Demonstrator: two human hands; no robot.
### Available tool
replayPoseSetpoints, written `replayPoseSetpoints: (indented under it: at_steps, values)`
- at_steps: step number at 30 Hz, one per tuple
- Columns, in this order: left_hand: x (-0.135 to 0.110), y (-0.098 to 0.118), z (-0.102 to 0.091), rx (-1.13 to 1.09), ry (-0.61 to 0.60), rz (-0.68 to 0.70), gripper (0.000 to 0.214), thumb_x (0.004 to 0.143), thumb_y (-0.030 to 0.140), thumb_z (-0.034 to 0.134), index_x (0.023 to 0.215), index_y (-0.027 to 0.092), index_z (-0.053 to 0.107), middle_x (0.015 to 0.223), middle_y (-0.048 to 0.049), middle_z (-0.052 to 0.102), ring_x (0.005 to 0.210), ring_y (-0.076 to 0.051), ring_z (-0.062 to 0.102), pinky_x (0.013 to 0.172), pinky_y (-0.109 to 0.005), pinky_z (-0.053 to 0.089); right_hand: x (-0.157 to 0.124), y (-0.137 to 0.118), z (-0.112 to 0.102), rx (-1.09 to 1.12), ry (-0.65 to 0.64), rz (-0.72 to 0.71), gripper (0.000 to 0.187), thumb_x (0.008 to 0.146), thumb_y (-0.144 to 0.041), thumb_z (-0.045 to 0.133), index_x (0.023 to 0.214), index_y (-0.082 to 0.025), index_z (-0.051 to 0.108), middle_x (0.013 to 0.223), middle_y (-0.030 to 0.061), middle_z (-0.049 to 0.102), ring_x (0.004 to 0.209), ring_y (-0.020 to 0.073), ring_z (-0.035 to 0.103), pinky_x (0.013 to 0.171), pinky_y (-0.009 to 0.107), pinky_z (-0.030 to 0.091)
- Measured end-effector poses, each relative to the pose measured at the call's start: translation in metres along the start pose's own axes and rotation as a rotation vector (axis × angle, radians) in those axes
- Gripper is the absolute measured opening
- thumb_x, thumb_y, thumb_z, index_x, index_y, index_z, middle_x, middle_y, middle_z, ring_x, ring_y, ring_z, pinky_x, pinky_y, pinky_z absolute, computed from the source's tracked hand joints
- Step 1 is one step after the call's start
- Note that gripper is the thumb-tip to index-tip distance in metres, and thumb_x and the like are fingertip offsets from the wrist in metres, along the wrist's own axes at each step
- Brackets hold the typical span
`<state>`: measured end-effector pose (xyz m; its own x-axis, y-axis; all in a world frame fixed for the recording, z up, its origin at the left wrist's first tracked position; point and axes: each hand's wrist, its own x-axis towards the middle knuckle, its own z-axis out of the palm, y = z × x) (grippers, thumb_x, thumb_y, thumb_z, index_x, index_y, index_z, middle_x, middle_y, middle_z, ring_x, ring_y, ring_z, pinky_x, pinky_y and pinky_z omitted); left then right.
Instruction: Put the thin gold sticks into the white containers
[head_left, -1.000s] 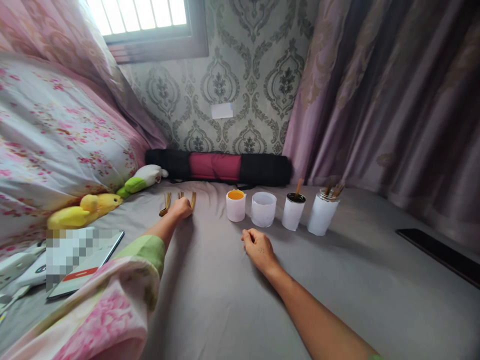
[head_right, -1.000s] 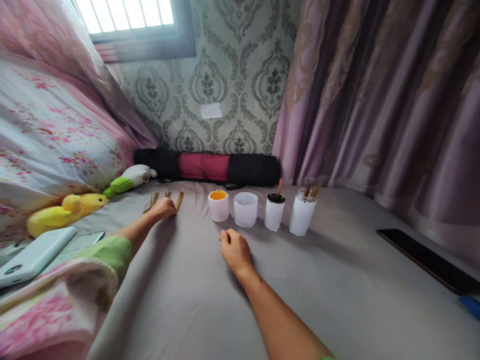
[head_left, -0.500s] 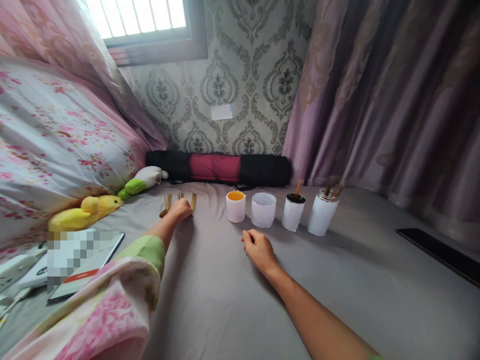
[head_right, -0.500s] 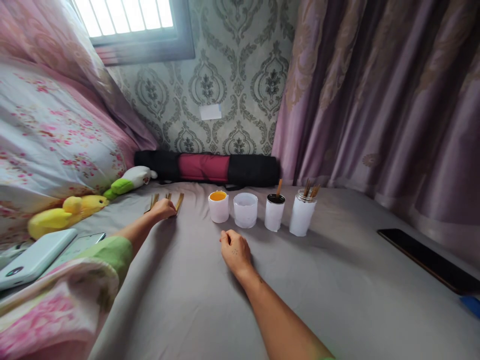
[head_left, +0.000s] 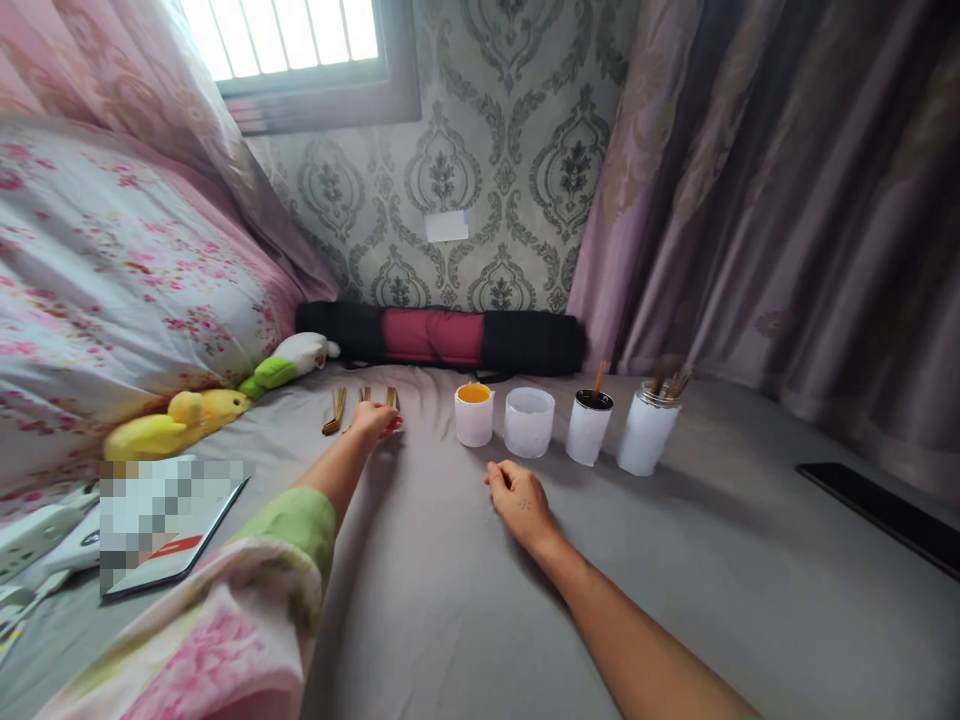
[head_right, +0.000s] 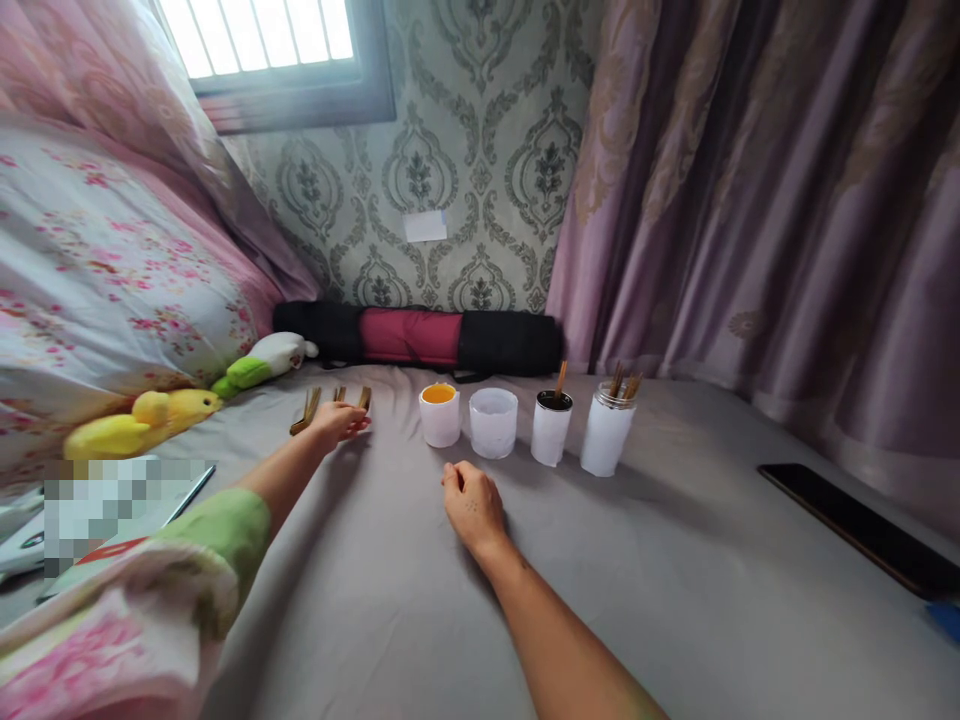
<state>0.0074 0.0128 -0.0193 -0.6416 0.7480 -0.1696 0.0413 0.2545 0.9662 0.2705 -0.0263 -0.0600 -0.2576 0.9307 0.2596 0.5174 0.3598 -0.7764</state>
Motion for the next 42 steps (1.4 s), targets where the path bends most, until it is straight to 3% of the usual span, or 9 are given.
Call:
replayPoseSetpoints:
  at_steps: [10,15,24,33,42]
  values:
    - [-0.034,-0.011,0.027,-0.529,-0.035,-0.106,0.012,0.076,0.001,0.045,0.068,0.008,0.050,0.059,-0.0049,0.057,0.049,-0.006,0.055,0.045,-0.014,0.047,-0.001,0.001,0.000,0.001,0.008,-0.013,0.035,0.082,-0.041,0.034,0.067,-0.020,0.058,0.061,0.0006,0.061,0.050,0.0094,0.047,0.047,0.019,0.027]
    - [-0.054,-0.013,0.033,-0.674,-0.105,-0.148,0.016,0.074,-0.005,0.044,0.071,0.008,0.052,0.063,-0.0053,0.058,0.052,-0.005,0.056,0.049,-0.011,0.048,-0.001,0.002,0.001,-0.007,0.010,-0.018,0.034,0.082,-0.040,0.034,0.068,-0.021,0.058,0.061,0.0004,0.061,0.050,0.0096,0.048,0.047,0.019,0.027]
    - [-0.088,-0.023,0.044,-0.770,-0.235,-0.171,0.015,0.074,-0.004,0.046,0.076,0.006,0.057,0.067,-0.0063,0.059,0.052,-0.004,0.055,0.050,-0.011,0.049,-0.001,0.002,0.001,-0.013,0.011,-0.032,0.035,0.083,-0.040,0.033,0.068,-0.020,0.058,0.062,0.0008,0.061,0.051,0.0094,0.049,0.047,0.019,0.028]
    - [-0.121,-0.029,0.051,-0.750,-0.315,-0.066,0.010,0.076,0.007,0.050,0.083,0.006,0.058,0.071,-0.0080,0.062,0.050,-0.006,0.055,0.046,-0.015,0.046,-0.003,-0.002,-0.001,-0.013,0.012,-0.025,0.036,0.083,-0.040,0.033,0.069,-0.019,0.059,0.063,0.0013,0.062,0.051,0.0091,0.050,0.048,0.018,0.030]
    - [-0.138,-0.039,0.053,-0.676,-0.383,-0.006,0.016,0.072,0.015,0.058,0.087,0.010,0.059,0.076,-0.0087,0.064,0.055,-0.008,0.056,0.048,-0.018,0.045,-0.003,-0.004,-0.003,0.013,0.018,-0.052,0.037,0.083,-0.040,0.032,0.068,-0.018,0.059,0.063,0.0023,0.062,0.053,0.0098,0.051,0.049,0.018,0.032]
